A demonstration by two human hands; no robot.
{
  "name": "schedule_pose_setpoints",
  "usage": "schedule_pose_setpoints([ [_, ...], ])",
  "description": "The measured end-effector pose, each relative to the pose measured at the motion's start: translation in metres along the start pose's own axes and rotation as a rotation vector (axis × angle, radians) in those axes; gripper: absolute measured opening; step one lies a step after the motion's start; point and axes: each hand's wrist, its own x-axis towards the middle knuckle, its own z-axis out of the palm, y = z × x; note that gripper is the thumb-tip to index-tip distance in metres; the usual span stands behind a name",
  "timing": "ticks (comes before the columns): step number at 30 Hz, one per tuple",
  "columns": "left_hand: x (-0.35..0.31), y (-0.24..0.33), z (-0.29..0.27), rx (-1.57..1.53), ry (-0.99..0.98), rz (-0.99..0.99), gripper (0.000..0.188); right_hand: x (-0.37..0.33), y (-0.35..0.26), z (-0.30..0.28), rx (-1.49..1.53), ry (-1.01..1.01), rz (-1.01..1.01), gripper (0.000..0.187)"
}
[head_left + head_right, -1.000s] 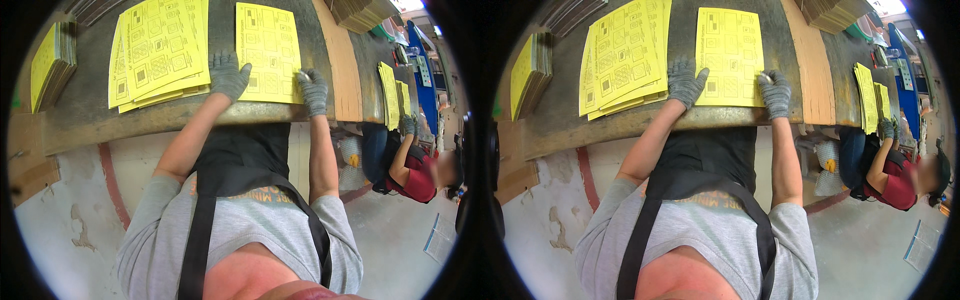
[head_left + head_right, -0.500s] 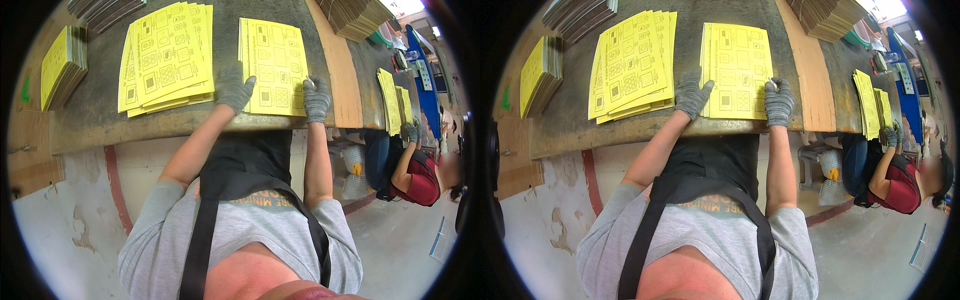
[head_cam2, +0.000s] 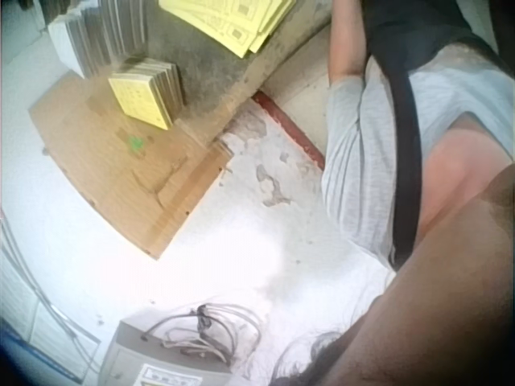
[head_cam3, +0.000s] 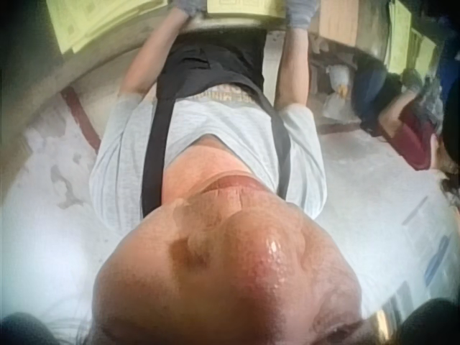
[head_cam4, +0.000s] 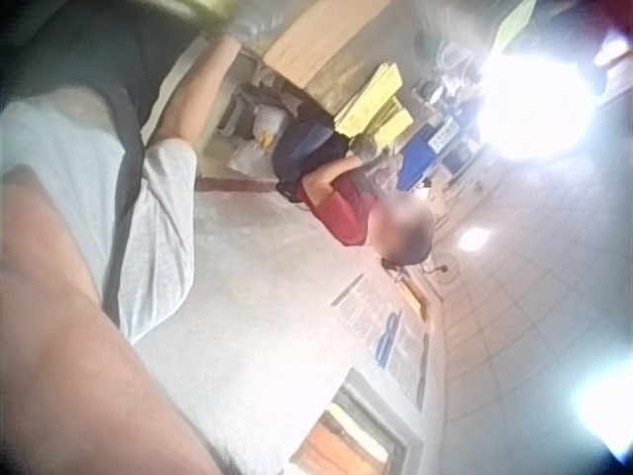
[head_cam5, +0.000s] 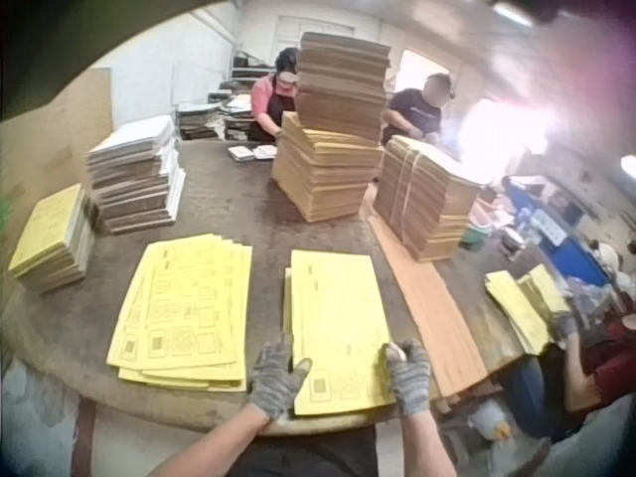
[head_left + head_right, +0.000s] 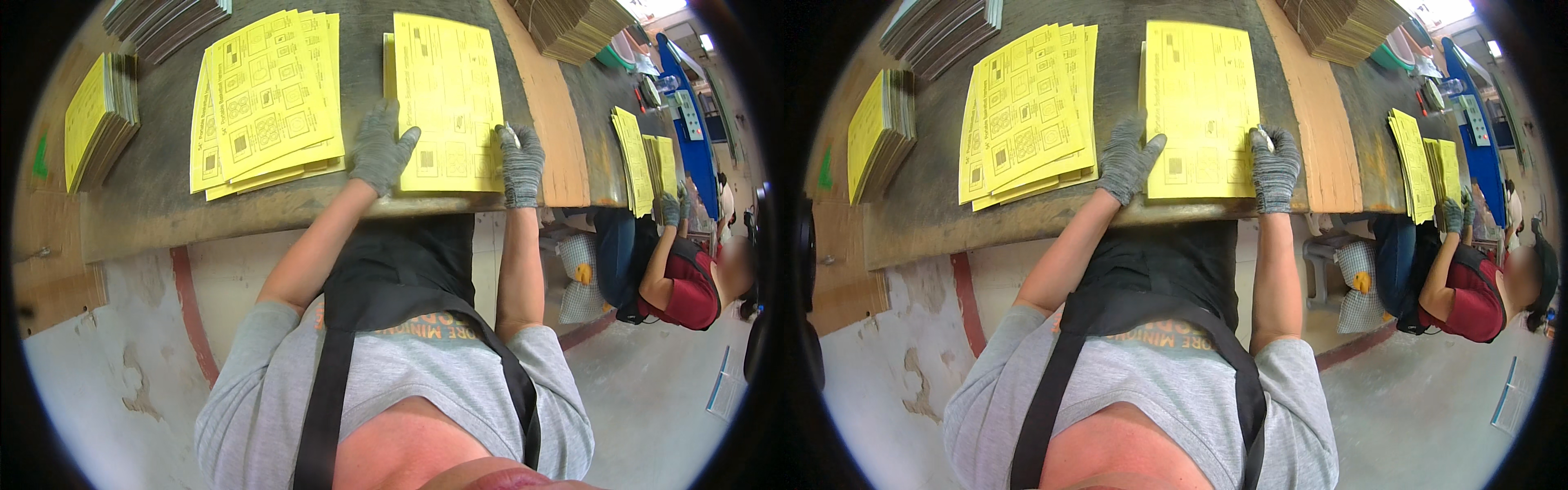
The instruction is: The person repeatedly picks up yellow printed sheets from a table, separates them into smaller stacks, and places them into growing piles. The person wears gloves and works alongside other people who are also handling similar sheets.
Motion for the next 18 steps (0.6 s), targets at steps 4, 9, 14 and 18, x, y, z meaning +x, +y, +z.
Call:
schedule_pose_setpoints([
  [4,0.012,0.0,-0.029,-0.352,0.148,0.068,0.058,0.007,-0.006,-0.001,0.398,-0.062,-0.118,0.017],
  [9,0.018,-0.06,-0.169,-0.294,0.419,-0.134,0.055,0.045,0.013,0.004,0.141,-0.146,0.179,0.02],
  [14,-0.008,-0.063,-0.202,0.838,0.684,-0.043,0.053,0.098,0.031,0.033,0.005,-0.3,0.006,0.023],
  [18,-0.005,-0.013,-0.086,0.015,0.04,0.077,0.052,0.136,0.023,0.061,-0.026,-0.366,-0.062,0.022],
])
